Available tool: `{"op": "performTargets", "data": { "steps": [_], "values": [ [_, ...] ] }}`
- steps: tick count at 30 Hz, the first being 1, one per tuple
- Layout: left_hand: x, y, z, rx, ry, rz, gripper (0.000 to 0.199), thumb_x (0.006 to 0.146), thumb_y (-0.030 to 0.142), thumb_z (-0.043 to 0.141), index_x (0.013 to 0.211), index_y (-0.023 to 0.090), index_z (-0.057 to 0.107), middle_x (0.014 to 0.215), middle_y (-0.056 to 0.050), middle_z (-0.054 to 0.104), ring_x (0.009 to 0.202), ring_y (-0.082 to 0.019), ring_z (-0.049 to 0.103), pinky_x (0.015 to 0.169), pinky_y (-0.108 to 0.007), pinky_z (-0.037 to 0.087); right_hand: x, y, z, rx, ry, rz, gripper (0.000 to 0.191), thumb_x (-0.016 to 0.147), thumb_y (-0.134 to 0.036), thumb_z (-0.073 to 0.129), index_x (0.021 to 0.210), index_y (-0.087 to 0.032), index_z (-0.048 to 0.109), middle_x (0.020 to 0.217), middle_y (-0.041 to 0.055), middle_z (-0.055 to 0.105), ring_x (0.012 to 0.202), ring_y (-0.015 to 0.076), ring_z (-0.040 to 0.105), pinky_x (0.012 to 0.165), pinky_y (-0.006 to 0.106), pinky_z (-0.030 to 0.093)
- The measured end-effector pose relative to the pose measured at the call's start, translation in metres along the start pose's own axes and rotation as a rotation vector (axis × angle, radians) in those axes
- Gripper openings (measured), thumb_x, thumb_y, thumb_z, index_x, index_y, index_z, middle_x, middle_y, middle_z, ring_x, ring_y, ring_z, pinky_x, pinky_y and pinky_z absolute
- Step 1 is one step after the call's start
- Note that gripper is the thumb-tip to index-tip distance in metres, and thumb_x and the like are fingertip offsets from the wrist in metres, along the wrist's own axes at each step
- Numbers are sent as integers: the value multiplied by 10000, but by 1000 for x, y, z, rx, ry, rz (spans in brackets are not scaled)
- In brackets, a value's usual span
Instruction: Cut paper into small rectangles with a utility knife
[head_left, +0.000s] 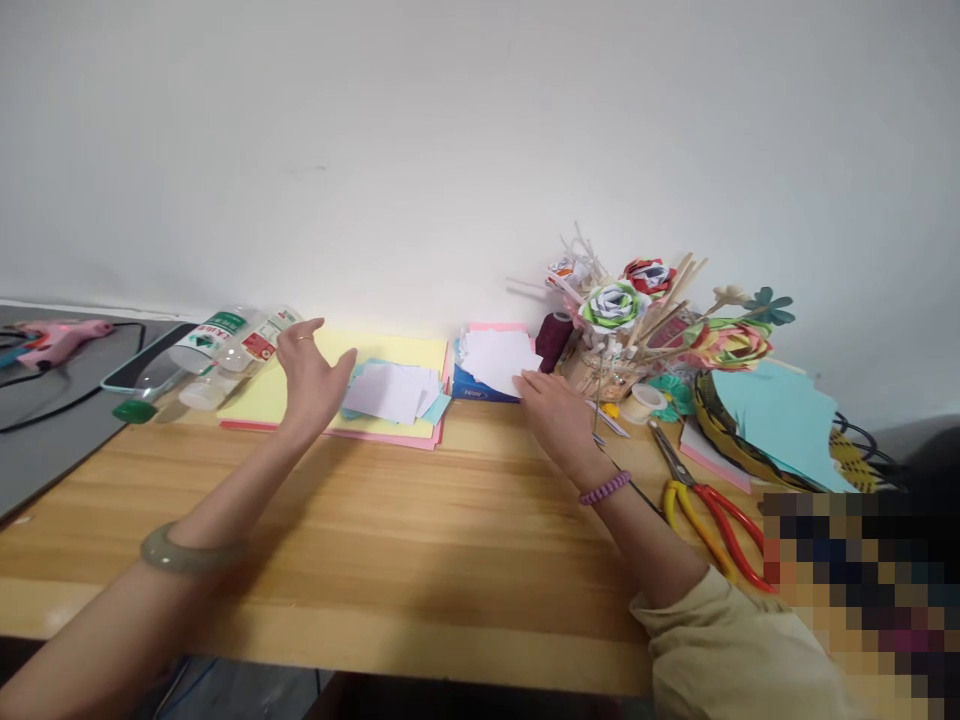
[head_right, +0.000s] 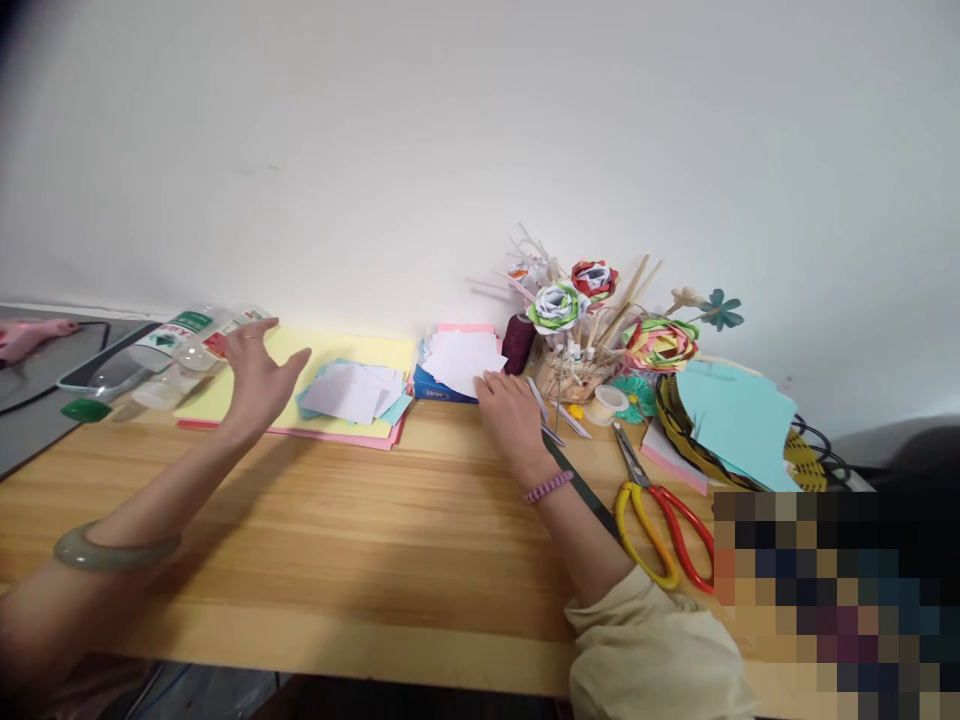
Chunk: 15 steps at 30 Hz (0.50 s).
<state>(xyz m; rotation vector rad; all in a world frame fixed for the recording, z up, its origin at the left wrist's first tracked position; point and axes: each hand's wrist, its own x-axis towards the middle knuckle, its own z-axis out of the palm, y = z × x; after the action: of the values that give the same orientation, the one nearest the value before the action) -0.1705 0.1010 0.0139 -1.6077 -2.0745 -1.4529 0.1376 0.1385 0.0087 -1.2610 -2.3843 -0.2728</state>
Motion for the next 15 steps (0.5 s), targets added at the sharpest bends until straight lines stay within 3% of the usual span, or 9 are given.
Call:
{"op": "performTargets", "data": {
  "steps": [3, 5, 9, 11, 15],
  "values": [
    [-14, 16, 2, -108, -150, 221, 256, 843, 233, 473, 1091, 184, 510, 1129, -94, 525, 1116, -247, 500, 990, -461, 387, 0, 4, 3, 31, 45, -7, 278, 877, -333, 549, 1107, -178, 567, 1144, 55, 584, 999, 182, 579, 855, 424, 479],
    [-30, 35, 4, -143, -270, 345, 168, 859, 217, 460, 987, 214, 569, 1054, -42, 600, 1041, -189, 561, 944, -365, 448, -2, 4, 1, 74, 91, -18, 206, 891, -259, 520, 1057, -165, 598, 1109, 66, 614, 999, 178, 587, 860, 403, 486],
    [-69, 71, 7, -136, -353, 814, 357, 886, 142, 436, 1242, 135, 461, 1309, -145, 493, 1267, -238, 405, 1016, -422, 392, -20, 1, -12, 192, 144, -112, 263, 881, -112, 412, 966, -168, 654, 1076, 94, 663, 1025, 168, 603, 894, 378, 493],
    [-87, 80, 6, -72, -369, 899, 369, 889, 143, 473, 1257, 121, 462, 1333, -168, 482, 1263, -274, 414, 1010, -473, 383, -40, -4, -21, 248, 144, -172, 272, 869, -110, 408, 961, -171, 656, 1073, 100, 668, 1021, 164, 612, 876, 371, 510],
    [-117, 79, 3, -142, -490, 982, 177, 913, 151, 469, 950, 182, 639, 1012, -42, 695, 1009, -207, 612, 945, -398, 452, -90, -17, -40, 329, 57, -265, 299, 833, -55, 411, 984, -164, 645, 1073, 97, 675, 1027, 138, 613, 850, 311, 529]
  ]
}}
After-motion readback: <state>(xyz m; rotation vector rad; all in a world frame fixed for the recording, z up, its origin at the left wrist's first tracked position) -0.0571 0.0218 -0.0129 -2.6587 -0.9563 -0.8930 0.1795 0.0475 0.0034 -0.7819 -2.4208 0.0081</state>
